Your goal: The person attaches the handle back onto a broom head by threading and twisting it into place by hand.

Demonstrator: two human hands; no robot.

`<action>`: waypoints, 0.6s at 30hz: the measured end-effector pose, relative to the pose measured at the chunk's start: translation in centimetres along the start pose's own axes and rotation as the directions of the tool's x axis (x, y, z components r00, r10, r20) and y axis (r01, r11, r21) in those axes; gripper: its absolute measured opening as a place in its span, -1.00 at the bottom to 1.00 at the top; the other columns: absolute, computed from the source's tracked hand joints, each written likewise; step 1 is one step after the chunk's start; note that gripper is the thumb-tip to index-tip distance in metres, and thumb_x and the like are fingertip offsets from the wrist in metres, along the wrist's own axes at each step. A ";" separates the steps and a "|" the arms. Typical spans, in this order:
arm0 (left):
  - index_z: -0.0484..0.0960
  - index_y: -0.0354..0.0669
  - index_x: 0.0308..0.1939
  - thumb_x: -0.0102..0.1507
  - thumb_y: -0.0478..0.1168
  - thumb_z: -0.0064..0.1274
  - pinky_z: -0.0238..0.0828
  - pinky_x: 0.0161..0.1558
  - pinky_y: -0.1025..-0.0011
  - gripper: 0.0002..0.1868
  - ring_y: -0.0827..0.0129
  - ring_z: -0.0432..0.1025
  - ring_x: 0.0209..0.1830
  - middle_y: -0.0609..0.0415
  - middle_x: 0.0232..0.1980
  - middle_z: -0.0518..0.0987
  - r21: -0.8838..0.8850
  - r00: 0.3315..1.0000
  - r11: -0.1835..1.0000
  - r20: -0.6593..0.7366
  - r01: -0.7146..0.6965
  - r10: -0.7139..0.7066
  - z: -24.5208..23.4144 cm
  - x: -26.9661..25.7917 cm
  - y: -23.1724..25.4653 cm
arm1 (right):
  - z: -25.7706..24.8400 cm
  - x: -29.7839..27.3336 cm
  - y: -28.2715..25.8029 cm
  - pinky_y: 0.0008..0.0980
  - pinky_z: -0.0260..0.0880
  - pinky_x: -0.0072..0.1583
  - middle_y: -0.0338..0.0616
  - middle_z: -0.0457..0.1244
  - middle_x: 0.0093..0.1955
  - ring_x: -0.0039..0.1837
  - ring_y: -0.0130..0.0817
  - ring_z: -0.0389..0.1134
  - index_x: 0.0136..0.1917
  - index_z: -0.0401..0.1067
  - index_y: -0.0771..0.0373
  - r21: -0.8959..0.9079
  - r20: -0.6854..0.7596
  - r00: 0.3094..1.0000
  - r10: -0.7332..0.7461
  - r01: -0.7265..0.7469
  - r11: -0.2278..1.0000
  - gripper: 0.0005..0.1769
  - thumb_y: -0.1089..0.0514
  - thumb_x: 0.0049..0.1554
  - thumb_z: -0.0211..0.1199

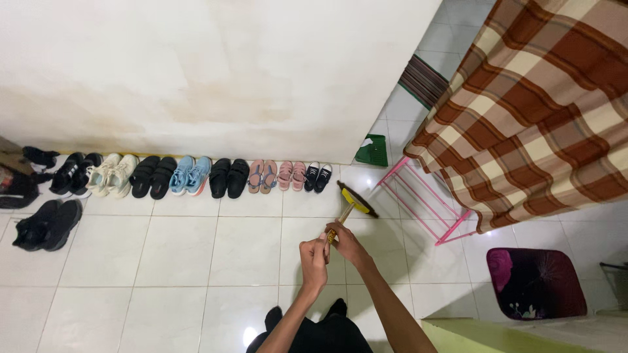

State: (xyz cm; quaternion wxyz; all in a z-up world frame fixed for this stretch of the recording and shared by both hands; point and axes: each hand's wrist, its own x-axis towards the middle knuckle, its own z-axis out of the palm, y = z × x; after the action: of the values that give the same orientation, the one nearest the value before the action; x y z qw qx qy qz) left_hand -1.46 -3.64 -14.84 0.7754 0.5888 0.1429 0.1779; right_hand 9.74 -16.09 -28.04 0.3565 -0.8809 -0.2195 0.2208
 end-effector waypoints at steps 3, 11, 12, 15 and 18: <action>0.19 -0.22 -0.73 0.42 -0.11 -0.15 -0.13 -0.62 0.39 -0.39 0.53 0.02 -0.72 0.18 -0.74 0.15 -0.016 0.999 0.999 0.027 -0.034 0.034 0.0 0.1 1.1 | 0.1 -0.4 -0.5 -0.08 0.21 0.43 0.04 0.36 0.21 0.55 0.04 0.12 0.20 0.38 0.25 0.017 -0.015 0.999 -0.030 0.030 0.999 -0.63 0.35 0.10 0.25; 0.17 -0.20 -0.73 0.42 -0.09 -0.16 -0.14 -0.61 0.40 -0.38 0.54 0.00 -0.71 0.19 -0.74 0.15 -0.004 0.999 1.000 0.035 -0.026 0.026 -1.0 -0.6 3.6 | 0.7 -2.8 -4.2 -0.14 0.37 0.28 0.07 0.35 0.20 0.27 0.03 0.39 0.18 0.39 0.32 0.139 -0.045 0.999 0.007 0.000 0.990 -0.65 0.26 0.11 0.24; 0.17 -0.20 -0.73 0.43 -0.09 -0.16 -0.12 -0.61 0.41 -0.39 0.54 0.02 -0.71 0.19 -0.73 0.16 -0.018 0.999 1.000 0.036 -0.023 0.024 -1.3 -0.8 3.8 | 1.1 -3.1 -4.4 -0.13 0.39 0.25 0.11 0.36 0.18 0.23 0.05 0.40 0.18 0.39 0.35 0.159 -0.046 0.999 0.010 -0.002 0.987 -0.65 0.25 0.12 0.24; 0.18 -0.21 -0.74 0.42 -0.09 -0.16 -0.12 -0.62 0.40 -0.39 0.53 -0.01 -0.72 0.18 -0.75 0.15 -0.020 0.999 1.000 0.051 -0.003 0.004 -2.1 -1.2 4.5 | 2.4 -3.4 -4.4 -0.11 0.36 0.23 0.13 0.32 0.25 0.26 0.14 0.35 0.21 0.38 0.37 0.096 -0.144 0.986 -0.082 0.096 0.991 -0.60 0.27 0.09 0.24; 0.17 -0.22 -0.75 0.42 -0.09 -0.15 -0.12 -0.61 0.41 -0.37 0.53 0.01 -0.73 0.18 -0.76 0.15 -0.009 0.998 1.000 0.066 -0.023 0.023 -3.0 -1.6 5.0 | 3.6 -3.7 -4.8 -0.09 0.35 0.21 0.20 0.32 0.19 0.24 0.16 0.35 0.28 0.32 0.41 0.069 -0.175 0.984 -0.041 0.053 0.996 -0.53 0.23 0.12 0.27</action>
State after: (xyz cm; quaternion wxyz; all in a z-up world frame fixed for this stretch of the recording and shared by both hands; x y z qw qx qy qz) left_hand -4.68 -0.55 -10.84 0.7801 0.5926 0.1097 0.1679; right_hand 3.68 -13.12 -26.03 0.4115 -0.8776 -0.2002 0.1429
